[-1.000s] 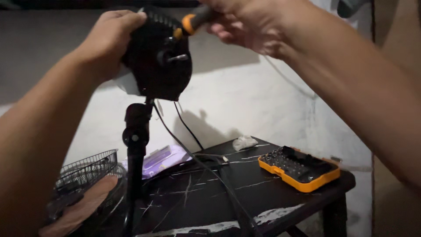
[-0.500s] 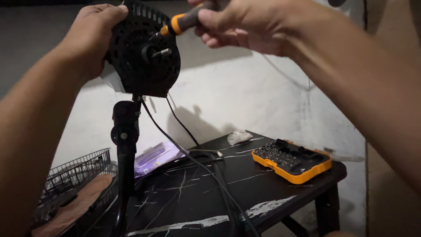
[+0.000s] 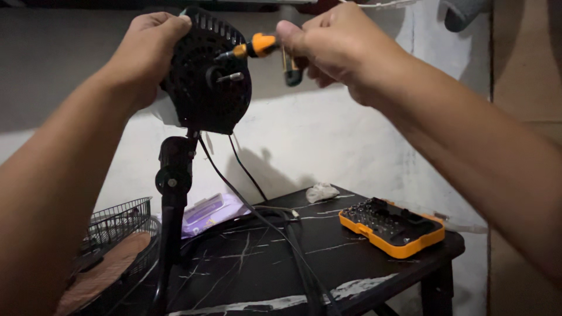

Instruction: The person uses a screwdriver to tighten screws on the rear housing of an electric fan motor. They repeatedly rotate the screwdriver while holding the motor housing steady, then briefly switch to a different screwdriver bit before continuing to tighten the same screws.

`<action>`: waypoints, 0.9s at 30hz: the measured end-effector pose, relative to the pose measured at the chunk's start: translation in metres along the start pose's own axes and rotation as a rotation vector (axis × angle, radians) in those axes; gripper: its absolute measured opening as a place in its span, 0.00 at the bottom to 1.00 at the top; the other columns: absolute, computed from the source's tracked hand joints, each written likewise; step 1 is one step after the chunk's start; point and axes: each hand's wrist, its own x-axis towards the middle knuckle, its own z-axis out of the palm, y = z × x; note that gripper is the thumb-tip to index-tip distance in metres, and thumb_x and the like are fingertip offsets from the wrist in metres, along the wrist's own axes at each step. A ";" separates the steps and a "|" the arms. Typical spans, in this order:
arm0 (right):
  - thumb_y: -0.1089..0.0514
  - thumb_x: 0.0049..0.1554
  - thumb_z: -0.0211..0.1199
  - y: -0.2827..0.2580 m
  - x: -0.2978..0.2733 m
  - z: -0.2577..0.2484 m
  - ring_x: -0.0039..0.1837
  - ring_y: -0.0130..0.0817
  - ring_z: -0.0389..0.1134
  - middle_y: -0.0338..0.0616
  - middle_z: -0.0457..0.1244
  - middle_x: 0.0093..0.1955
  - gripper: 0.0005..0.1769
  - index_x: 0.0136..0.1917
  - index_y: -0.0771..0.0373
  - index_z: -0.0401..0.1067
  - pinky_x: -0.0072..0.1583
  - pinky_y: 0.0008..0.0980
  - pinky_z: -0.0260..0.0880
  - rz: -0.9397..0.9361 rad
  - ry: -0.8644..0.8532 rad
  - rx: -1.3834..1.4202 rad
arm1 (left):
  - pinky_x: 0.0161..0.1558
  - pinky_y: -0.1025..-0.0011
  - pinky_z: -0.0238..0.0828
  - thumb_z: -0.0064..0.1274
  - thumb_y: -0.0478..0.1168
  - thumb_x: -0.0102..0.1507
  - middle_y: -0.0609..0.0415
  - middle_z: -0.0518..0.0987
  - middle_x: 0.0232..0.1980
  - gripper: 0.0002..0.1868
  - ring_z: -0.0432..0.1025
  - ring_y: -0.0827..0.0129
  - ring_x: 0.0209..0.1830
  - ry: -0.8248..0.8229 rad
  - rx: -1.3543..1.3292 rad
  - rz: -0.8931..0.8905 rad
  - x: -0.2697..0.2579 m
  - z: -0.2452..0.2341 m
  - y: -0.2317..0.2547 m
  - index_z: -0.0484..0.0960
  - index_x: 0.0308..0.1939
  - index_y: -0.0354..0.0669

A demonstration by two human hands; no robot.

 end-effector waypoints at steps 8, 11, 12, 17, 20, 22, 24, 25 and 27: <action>0.46 0.53 0.74 -0.010 0.016 0.005 0.32 0.21 0.62 0.43 0.65 0.38 0.20 0.43 0.64 0.72 0.35 0.14 0.70 0.517 -0.026 0.758 | 0.43 0.72 0.75 0.46 0.46 0.71 0.56 0.79 0.39 0.14 0.74 0.76 0.36 0.001 0.048 0.030 0.000 -0.004 -0.001 0.78 0.48 0.38; 0.50 0.51 0.73 -0.014 0.014 -0.001 0.37 0.23 0.66 0.43 0.67 0.40 0.17 0.45 0.64 0.76 0.39 0.12 0.72 0.571 -0.057 0.935 | 0.43 0.72 0.74 0.46 0.46 0.71 0.57 0.79 0.39 0.14 0.73 0.76 0.37 0.000 0.059 0.039 -0.001 -0.005 0.000 0.79 0.48 0.38; 0.51 0.52 0.72 -0.015 0.010 -0.003 0.39 0.23 0.67 0.43 0.67 0.41 0.15 0.46 0.64 0.76 0.43 0.12 0.74 0.528 -0.078 0.941 | 0.43 0.72 0.73 0.46 0.46 0.71 0.57 0.79 0.39 0.15 0.72 0.76 0.36 0.003 0.063 0.035 -0.001 -0.005 0.000 0.79 0.48 0.38; 0.58 0.53 0.71 -0.022 -0.003 -0.008 0.46 0.26 0.68 0.39 0.66 0.44 0.13 0.51 0.64 0.76 0.54 0.22 0.78 0.284 -0.238 0.737 | 0.43 0.72 0.74 0.45 0.46 0.70 0.57 0.79 0.39 0.15 0.73 0.77 0.36 0.007 0.051 0.019 -0.003 -0.002 0.001 0.79 0.47 0.39; 0.48 0.55 0.69 -0.023 -0.007 0.003 0.43 0.26 0.64 0.35 0.61 0.40 0.17 0.54 0.59 0.80 0.50 0.27 0.76 0.175 -0.149 0.382 | 0.43 0.72 0.73 0.45 0.47 0.71 0.58 0.79 0.39 0.15 0.72 0.76 0.36 -0.018 0.030 0.027 -0.002 -0.003 0.002 0.79 0.47 0.38; 0.39 0.60 0.65 -0.022 -0.008 0.007 0.43 0.25 0.62 0.35 0.59 0.40 0.21 0.56 0.55 0.81 0.47 0.31 0.75 0.155 0.007 0.112 | 0.43 0.72 0.72 0.45 0.46 0.71 0.58 0.79 0.39 0.15 0.72 0.76 0.36 -0.025 0.026 0.028 -0.001 -0.004 0.002 0.79 0.47 0.37; 0.36 0.58 0.63 -0.021 -0.005 0.009 0.41 0.26 0.62 0.36 0.58 0.37 0.25 0.50 0.59 0.80 0.45 0.31 0.73 0.122 0.044 0.020 | 0.43 0.72 0.73 0.45 0.46 0.71 0.58 0.79 0.39 0.15 0.72 0.77 0.36 -0.014 0.036 0.021 -0.001 -0.004 0.001 0.79 0.47 0.38; 0.34 0.58 0.62 -0.020 -0.002 0.009 0.40 0.27 0.62 0.37 0.58 0.36 0.27 0.47 0.61 0.80 0.44 0.31 0.72 0.104 0.062 -0.026 | 0.43 0.72 0.72 0.45 0.46 0.71 0.58 0.79 0.39 0.15 0.72 0.77 0.36 -0.006 0.047 0.019 0.000 -0.004 0.001 0.79 0.47 0.38; 0.36 0.55 0.65 -0.018 0.005 0.010 0.37 0.29 0.62 0.38 0.62 0.35 0.26 0.44 0.63 0.76 0.41 0.32 0.73 0.173 0.055 0.111 | 0.42 0.72 0.72 0.45 0.47 0.71 0.58 0.79 0.38 0.15 0.72 0.76 0.35 0.008 0.070 0.014 0.000 -0.005 0.002 0.79 0.47 0.38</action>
